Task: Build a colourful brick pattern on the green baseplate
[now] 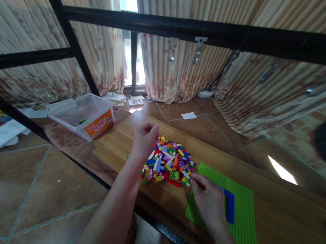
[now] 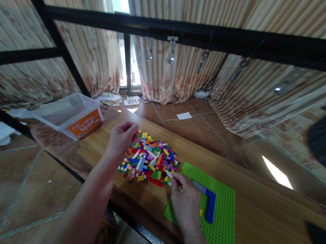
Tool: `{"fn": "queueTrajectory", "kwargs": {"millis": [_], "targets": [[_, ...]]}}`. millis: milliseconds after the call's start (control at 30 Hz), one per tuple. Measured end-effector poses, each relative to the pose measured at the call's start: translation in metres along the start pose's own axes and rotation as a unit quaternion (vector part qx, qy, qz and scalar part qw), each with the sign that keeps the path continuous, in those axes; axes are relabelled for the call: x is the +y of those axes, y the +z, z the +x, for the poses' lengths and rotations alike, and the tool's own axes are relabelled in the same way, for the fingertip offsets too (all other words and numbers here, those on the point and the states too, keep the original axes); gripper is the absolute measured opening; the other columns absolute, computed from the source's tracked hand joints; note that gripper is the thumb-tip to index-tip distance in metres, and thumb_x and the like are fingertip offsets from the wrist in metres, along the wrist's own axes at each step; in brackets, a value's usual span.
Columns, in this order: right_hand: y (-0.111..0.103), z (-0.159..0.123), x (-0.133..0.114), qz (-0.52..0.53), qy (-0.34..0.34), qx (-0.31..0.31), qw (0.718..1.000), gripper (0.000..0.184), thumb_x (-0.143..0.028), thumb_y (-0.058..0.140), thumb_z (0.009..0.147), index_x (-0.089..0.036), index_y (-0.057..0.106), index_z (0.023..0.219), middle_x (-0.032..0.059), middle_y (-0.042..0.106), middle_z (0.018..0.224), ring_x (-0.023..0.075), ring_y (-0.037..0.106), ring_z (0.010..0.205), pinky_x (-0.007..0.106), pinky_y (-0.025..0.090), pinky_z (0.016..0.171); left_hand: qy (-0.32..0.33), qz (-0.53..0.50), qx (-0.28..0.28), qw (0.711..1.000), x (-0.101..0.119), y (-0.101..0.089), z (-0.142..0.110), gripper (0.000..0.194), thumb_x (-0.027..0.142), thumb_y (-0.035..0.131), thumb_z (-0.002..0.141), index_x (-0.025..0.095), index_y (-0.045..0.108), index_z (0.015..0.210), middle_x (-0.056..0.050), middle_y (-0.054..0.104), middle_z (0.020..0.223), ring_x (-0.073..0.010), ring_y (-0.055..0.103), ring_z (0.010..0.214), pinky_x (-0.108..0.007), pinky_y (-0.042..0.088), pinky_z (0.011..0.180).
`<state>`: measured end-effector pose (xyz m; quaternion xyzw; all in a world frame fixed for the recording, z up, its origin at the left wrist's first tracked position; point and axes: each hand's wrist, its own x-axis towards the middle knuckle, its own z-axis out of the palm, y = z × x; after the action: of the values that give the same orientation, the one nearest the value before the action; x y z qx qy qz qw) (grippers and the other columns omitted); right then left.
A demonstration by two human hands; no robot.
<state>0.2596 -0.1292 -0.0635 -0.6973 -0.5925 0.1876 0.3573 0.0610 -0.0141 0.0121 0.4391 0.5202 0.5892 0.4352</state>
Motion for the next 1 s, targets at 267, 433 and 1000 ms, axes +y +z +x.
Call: {"fn": "queueTrajectory", "kwargs": {"millis": [267,433,1000], "targets": [[0.000,0.007,0.003,-0.034,-0.009,0.011,0.999,0.026,-0.037,0.050,0.084,-0.024,0.071,0.094,0.0042,0.074,0.099,0.0214,0.069,0.088,0.034,0.051,0.078,0.032,0.273,-0.136,0.952,-0.020,-0.022,0.013,0.015,0.024,0.053,0.075,0.015,0.060,0.065,0.004,0.051,0.053,-0.0089,0.046,0.051,-0.019,0.032,0.049],[0.006,0.009,0.005,-0.035,-0.033,-0.005,0.999,0.030,-0.036,0.048,0.087,-0.022,0.069,0.104,0.0058,0.071,0.101,0.0210,0.066,0.090,0.036,0.050,0.083,0.076,0.411,-0.225,0.880,-0.025,-0.013,0.004,0.019,0.017,0.051,0.077,0.015,0.067,0.068,0.000,0.061,0.063,-0.0123,0.053,0.062,-0.021,0.036,0.057],[0.039,0.038,-0.021,-0.142,-0.097,-0.033,0.985,0.026,-0.019,0.054,0.082,-0.020,0.068,0.104,0.0100,0.066,0.099,0.0273,0.054,0.098,0.041,0.043,0.088,0.089,0.484,-0.275,0.826,-0.025,0.001,-0.007,0.023,0.027,0.049,0.086,0.016,0.069,0.089,-0.006,0.070,0.078,-0.0174,0.061,0.071,-0.025,0.040,0.063]]}}
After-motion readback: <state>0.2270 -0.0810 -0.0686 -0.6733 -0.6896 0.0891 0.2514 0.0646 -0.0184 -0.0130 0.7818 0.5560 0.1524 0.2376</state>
